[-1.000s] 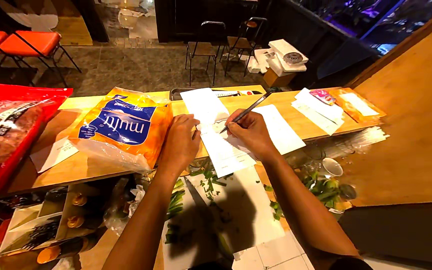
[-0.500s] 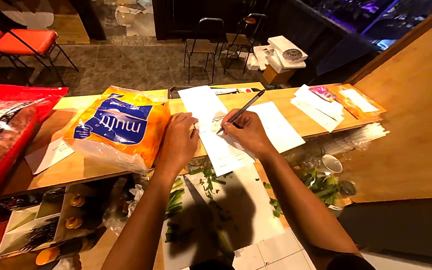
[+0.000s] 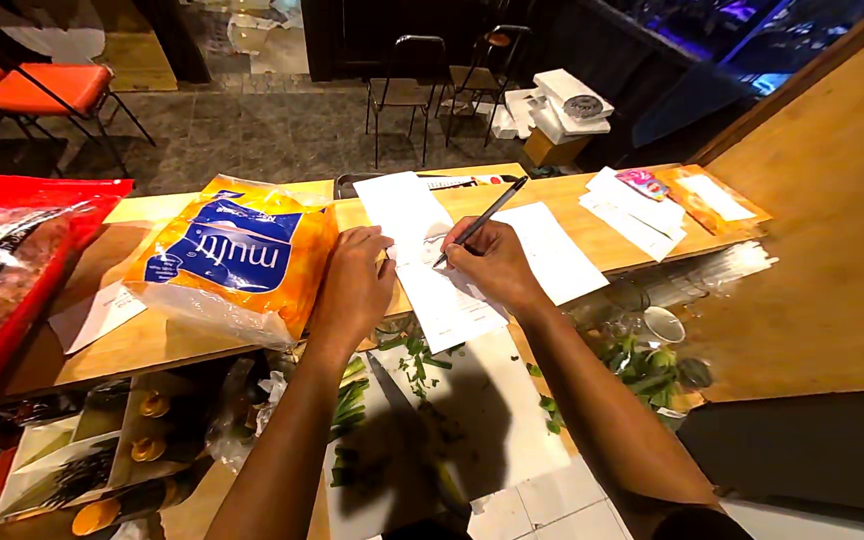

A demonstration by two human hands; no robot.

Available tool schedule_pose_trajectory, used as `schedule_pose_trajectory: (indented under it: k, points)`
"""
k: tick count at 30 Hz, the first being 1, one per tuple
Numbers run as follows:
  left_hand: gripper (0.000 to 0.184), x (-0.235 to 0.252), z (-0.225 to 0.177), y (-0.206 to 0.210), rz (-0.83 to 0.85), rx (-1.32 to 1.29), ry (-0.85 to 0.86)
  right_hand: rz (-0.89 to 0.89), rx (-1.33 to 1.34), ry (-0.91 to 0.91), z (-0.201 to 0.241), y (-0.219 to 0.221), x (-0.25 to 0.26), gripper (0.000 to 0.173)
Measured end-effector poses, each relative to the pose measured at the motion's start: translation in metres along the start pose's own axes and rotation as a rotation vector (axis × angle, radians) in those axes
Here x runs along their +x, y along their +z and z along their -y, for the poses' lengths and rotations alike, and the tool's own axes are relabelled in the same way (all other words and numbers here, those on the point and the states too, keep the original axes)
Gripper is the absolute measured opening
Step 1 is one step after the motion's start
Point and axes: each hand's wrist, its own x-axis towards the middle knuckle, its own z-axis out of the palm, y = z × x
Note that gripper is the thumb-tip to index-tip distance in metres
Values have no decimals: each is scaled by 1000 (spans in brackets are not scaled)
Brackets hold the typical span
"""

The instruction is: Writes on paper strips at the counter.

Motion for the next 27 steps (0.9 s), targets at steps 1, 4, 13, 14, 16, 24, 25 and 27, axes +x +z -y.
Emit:
schedule_pose_trajectory:
  k: [1, 4, 13, 14, 16, 24, 25, 27]
  points:
    - [23, 0, 0, 0, 1, -3, 0, 0, 0, 1, 0, 0, 0, 4]
    - [24, 0, -1, -1, -10, -18, -1, 18, -23, 33, 4, -3, -10, 6]
    - [24, -1, -1, 0, -6, -12, -5, -63, 13, -12, 1, 0, -9, 6]
    - [24, -1, -1, 0, -4, -10, -2, -52, 9, -2, 2, 0, -10, 6]
    - [24, -1, -2, 0, -3, -9, -1, -37, 5, 14, 5, 0, -10, 7]
    - [23, 0, -2, 0, -8, -9, -4, -36, -10, 8, 3, -1, -9, 7]
    - [23, 1, -2, 0, -9, -11, -6, -35, -16, 14, 4, -2, -9, 7]
    - [23, 1, -2, 0, -13, -8, -3, -39, -28, 16, 4, -2, -9, 7]
